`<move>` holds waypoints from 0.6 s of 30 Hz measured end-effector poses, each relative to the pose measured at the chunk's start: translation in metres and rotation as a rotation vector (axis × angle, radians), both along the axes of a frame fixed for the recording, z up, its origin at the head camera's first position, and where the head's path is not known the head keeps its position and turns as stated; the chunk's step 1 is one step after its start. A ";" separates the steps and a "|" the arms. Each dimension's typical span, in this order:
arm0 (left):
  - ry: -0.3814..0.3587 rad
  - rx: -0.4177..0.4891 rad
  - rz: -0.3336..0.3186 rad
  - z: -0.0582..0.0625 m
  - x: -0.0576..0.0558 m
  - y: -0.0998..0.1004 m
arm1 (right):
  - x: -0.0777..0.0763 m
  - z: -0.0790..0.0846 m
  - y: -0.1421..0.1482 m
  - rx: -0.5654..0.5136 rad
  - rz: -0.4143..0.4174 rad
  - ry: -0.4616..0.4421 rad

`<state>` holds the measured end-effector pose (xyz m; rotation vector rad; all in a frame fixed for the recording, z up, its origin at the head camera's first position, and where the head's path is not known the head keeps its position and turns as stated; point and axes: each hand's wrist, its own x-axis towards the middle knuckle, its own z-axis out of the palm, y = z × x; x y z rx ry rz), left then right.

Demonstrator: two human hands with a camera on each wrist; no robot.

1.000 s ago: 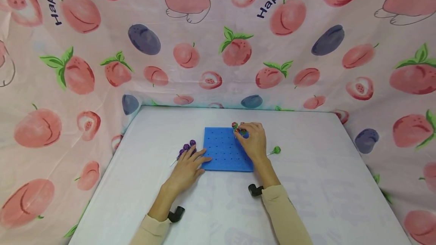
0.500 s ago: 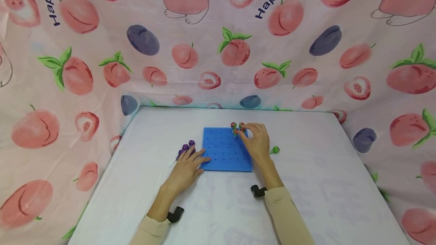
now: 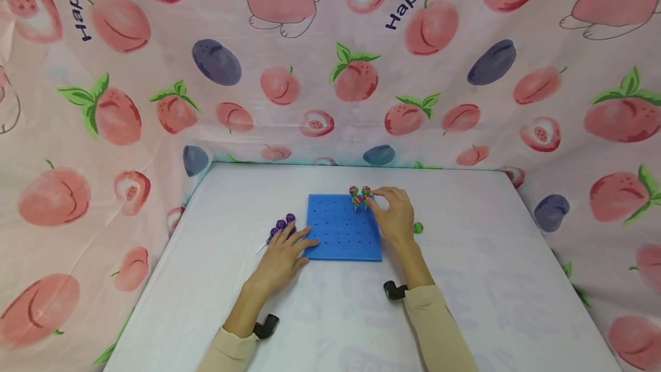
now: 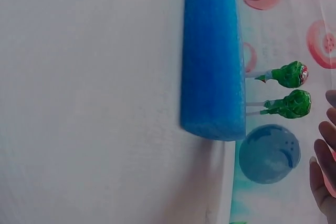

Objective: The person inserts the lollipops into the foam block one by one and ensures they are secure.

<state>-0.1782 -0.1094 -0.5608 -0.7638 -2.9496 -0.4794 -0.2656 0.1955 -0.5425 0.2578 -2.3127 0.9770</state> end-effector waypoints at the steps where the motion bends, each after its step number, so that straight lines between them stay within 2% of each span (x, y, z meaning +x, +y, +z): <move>1: -0.001 0.000 0.000 0.000 0.000 0.000 | 0.000 0.000 0.001 0.003 -0.002 0.003; 10: 0.010 0.007 -0.004 -0.001 -0.001 0.000 | 0.008 0.004 0.012 0.040 -0.063 -0.032; 18: 0.009 0.006 -0.005 -0.001 -0.001 0.001 | 0.014 0.002 0.022 0.031 -0.124 -0.055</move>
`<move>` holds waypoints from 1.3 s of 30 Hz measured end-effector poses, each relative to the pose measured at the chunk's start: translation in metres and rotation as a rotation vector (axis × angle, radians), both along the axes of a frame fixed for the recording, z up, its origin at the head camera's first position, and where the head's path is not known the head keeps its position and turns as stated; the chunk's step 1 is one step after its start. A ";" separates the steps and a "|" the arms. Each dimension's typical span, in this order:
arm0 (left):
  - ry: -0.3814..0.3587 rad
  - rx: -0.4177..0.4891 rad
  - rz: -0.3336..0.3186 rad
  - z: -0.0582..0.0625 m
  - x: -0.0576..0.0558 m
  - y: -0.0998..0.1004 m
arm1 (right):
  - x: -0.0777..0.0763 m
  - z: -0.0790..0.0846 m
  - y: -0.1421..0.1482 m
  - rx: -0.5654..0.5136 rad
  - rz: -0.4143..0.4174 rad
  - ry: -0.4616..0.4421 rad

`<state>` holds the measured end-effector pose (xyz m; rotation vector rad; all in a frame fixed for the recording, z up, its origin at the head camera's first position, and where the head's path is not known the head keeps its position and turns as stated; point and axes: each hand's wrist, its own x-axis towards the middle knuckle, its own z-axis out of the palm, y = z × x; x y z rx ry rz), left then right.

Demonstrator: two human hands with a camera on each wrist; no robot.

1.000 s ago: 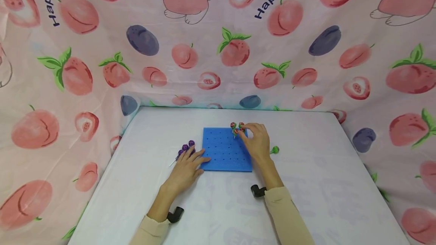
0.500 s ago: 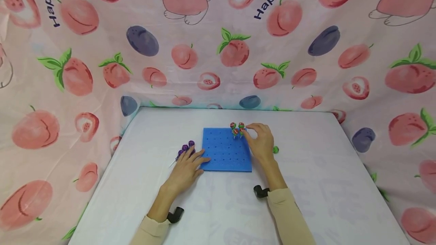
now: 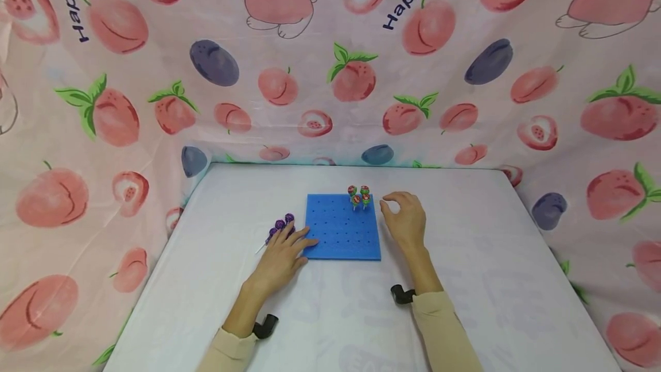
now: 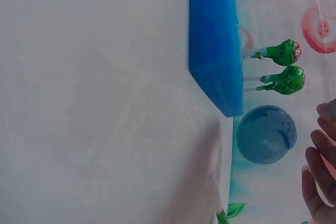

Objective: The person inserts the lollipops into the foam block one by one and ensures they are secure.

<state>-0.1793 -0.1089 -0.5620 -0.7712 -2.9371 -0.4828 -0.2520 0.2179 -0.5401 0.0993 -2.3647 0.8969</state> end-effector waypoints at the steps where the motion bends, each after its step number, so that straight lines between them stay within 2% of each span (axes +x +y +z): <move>1: 0.001 0.001 0.000 0.000 0.000 0.000 | 0.001 0.000 0.001 -0.002 -0.014 -0.002; 10: -0.002 0.006 -0.001 0.000 0.000 0.000 | 0.006 0.000 0.016 -0.032 -0.146 -0.041; 20: -0.010 0.018 -0.001 0.002 0.001 0.000 | 0.011 -0.004 0.030 0.006 -0.251 -0.168; 32: -0.017 0.017 -0.001 0.000 0.002 0.001 | 0.022 -0.002 0.048 0.033 -0.287 -0.332; 39: -0.015 0.008 0.001 0.000 0.000 0.000 | 0.024 -0.001 0.058 0.035 -0.270 -0.444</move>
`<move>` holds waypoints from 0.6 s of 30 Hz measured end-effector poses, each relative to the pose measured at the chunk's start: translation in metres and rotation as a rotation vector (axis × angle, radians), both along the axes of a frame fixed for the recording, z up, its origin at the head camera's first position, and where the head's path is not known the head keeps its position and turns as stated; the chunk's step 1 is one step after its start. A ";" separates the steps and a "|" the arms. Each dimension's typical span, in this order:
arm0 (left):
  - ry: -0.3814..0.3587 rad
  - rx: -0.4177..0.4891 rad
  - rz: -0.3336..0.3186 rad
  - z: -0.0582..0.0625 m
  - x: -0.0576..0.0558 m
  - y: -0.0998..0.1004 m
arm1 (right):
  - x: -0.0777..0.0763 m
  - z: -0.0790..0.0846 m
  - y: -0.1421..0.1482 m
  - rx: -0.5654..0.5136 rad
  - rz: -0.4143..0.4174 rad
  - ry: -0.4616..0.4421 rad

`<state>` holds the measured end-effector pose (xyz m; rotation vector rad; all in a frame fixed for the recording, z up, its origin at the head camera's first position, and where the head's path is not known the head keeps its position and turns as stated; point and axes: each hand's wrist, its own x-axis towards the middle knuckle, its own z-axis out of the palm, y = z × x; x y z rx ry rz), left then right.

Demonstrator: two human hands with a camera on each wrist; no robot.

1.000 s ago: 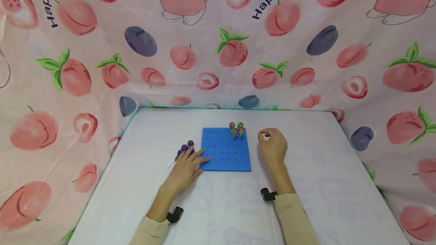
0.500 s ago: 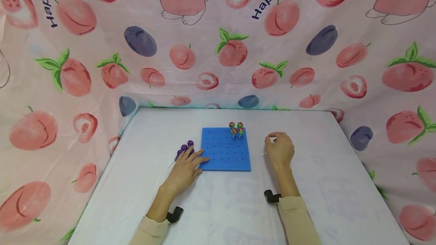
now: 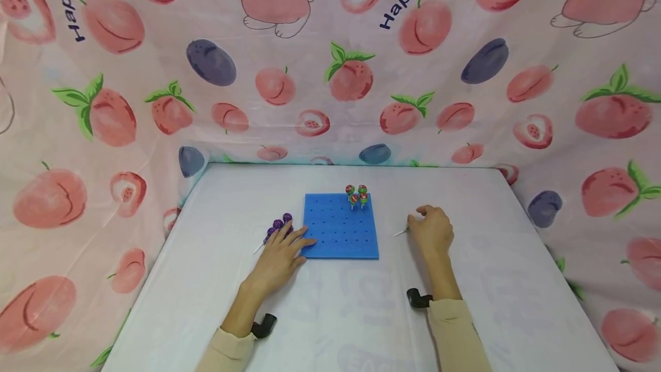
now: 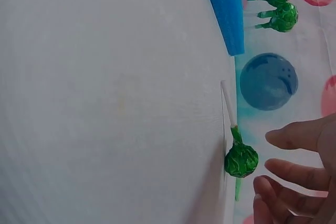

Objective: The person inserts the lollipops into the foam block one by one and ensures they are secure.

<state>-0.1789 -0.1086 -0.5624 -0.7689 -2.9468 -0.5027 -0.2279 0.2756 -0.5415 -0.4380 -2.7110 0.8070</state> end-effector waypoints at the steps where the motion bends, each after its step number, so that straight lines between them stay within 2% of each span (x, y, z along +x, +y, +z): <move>1: 0.000 -0.001 0.001 0.000 0.000 0.000 | 0.000 0.000 0.001 -0.001 0.009 -0.015; 9: 0.001 0.005 -0.003 -0.001 0.000 -0.001 | 0.001 -0.005 0.006 0.014 0.083 -0.094; 18: 0.001 0.008 -0.001 -0.001 -0.001 -0.002 | -0.002 -0.010 0.006 0.022 0.120 -0.081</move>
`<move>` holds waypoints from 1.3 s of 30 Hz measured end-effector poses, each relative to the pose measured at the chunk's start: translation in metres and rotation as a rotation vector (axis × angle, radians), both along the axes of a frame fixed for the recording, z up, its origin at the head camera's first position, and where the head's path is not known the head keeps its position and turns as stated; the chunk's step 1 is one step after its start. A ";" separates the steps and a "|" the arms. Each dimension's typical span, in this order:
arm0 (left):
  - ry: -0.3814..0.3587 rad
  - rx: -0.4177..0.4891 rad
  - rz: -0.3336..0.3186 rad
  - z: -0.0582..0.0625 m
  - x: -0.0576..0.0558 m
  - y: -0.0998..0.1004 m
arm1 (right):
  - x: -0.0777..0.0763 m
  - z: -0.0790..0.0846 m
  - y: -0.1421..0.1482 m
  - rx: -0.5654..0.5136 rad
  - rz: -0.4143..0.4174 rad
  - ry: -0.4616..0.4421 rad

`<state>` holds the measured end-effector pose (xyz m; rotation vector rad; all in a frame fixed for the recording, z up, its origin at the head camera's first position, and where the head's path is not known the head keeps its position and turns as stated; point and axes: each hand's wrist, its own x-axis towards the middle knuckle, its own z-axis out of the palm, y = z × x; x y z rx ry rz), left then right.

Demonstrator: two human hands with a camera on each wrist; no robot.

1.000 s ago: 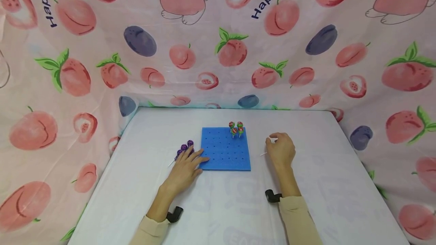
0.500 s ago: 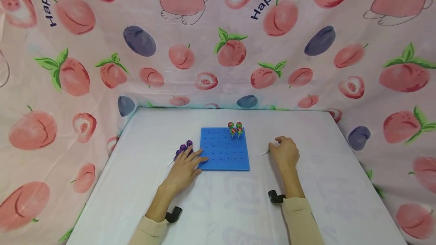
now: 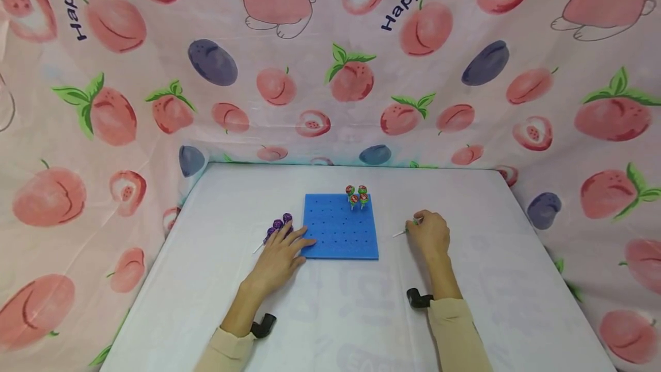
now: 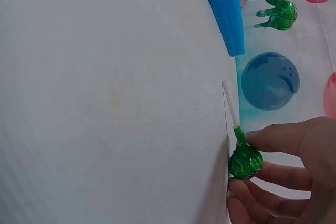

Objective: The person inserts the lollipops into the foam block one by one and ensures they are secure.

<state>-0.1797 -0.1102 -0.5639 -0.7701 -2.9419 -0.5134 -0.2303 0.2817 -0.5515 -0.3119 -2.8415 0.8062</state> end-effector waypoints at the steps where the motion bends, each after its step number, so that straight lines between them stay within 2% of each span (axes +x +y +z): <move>1: 0.001 0.001 -0.001 0.000 0.000 0.000 | 0.000 0.000 0.000 -0.004 0.003 -0.001; 13: 0.002 0.008 -0.004 -0.001 -0.001 0.000 | 0.004 0.002 -0.002 -0.034 -0.033 -0.062; 22: 0.001 0.011 -0.006 0.001 0.000 0.000 | 0.001 0.000 -0.004 -0.068 -0.064 0.014; 29: -0.003 0.012 -0.006 0.001 0.000 0.000 | 0.003 0.007 -0.007 -0.095 -0.062 0.063; 39: 0.001 0.019 -0.005 -0.001 0.000 -0.001 | 0.006 0.021 -0.022 -0.187 -0.027 0.239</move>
